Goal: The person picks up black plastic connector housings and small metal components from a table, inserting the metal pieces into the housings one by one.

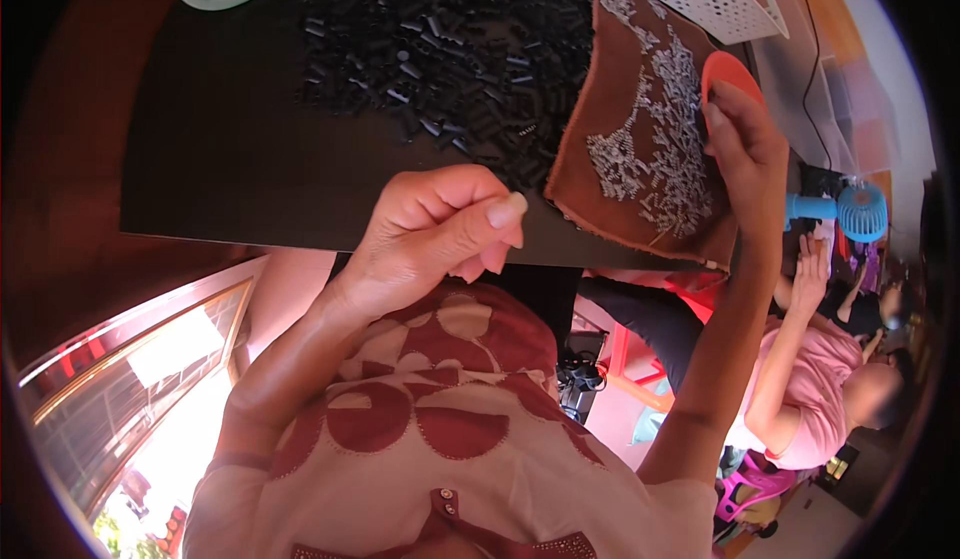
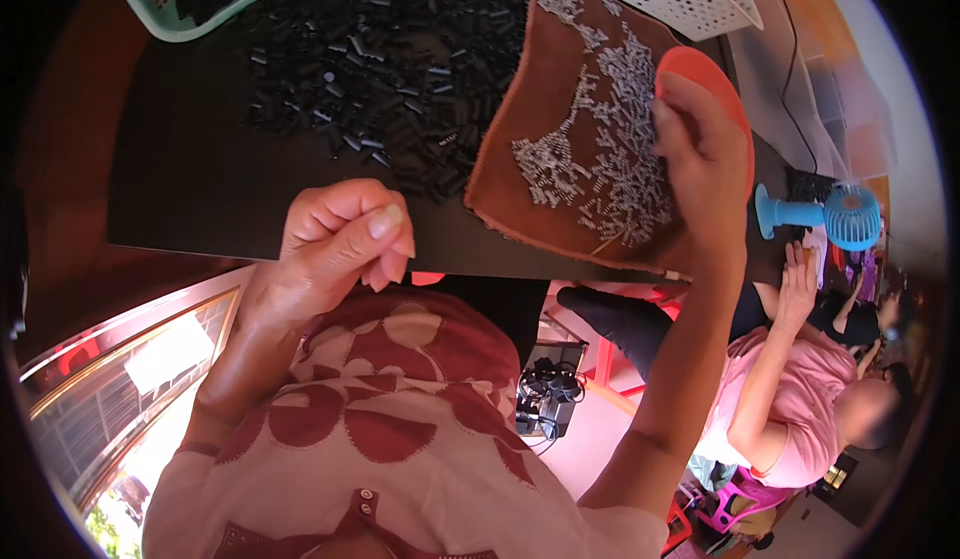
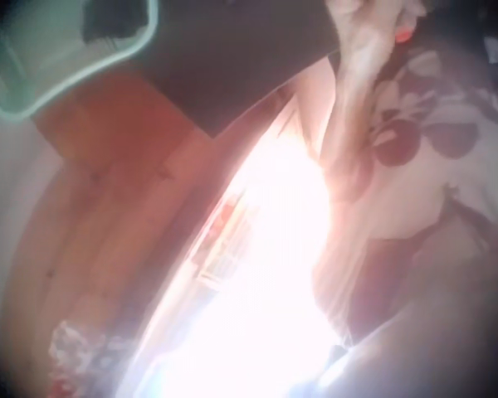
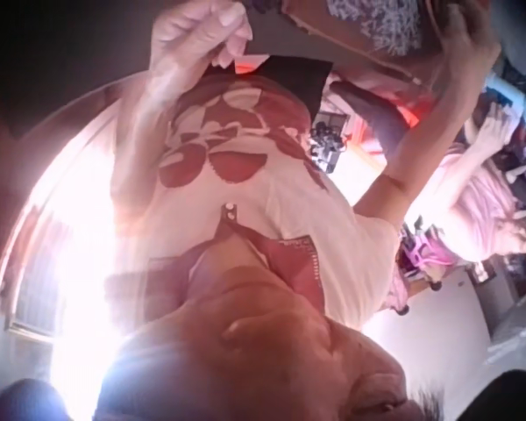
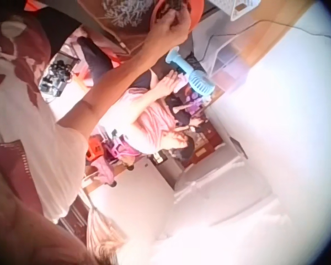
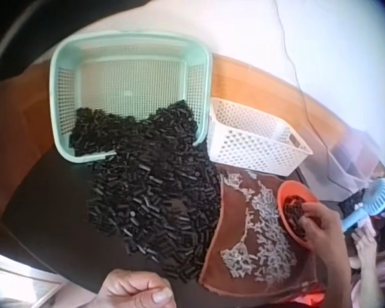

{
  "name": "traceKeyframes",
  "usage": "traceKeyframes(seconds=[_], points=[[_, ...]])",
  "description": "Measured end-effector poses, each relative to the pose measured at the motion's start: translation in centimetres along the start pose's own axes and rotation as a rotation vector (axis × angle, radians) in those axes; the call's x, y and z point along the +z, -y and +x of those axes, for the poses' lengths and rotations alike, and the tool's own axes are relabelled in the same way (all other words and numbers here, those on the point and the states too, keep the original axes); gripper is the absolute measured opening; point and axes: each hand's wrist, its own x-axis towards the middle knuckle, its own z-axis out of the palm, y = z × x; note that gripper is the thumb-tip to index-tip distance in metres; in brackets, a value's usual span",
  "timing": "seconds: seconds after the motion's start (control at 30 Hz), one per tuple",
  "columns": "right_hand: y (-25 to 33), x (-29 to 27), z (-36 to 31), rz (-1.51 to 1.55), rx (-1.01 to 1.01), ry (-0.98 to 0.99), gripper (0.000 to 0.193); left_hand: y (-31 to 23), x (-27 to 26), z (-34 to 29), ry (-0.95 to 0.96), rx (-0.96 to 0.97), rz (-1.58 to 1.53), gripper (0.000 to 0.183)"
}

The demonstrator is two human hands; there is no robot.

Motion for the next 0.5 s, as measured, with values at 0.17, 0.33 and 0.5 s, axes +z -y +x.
traceKeyframes(seconds=[0.17,0.33,0.5], points=[[5.6,6.5,3.2,-0.064,-0.383,0.231,0.021,0.5,-0.4,0.4,0.049,0.043,-0.036,0.024],[6.4,11.7,7.5,-0.23,-0.702,0.306,0.017,0.3,-0.6,0.3,0.035,0.04,-0.017,0.022],[6.3,14.2,9.4,-0.46,-0.724,0.309,0.018,0.1,-1.2,0.6,0.09,0.085,0.004,0.021]])
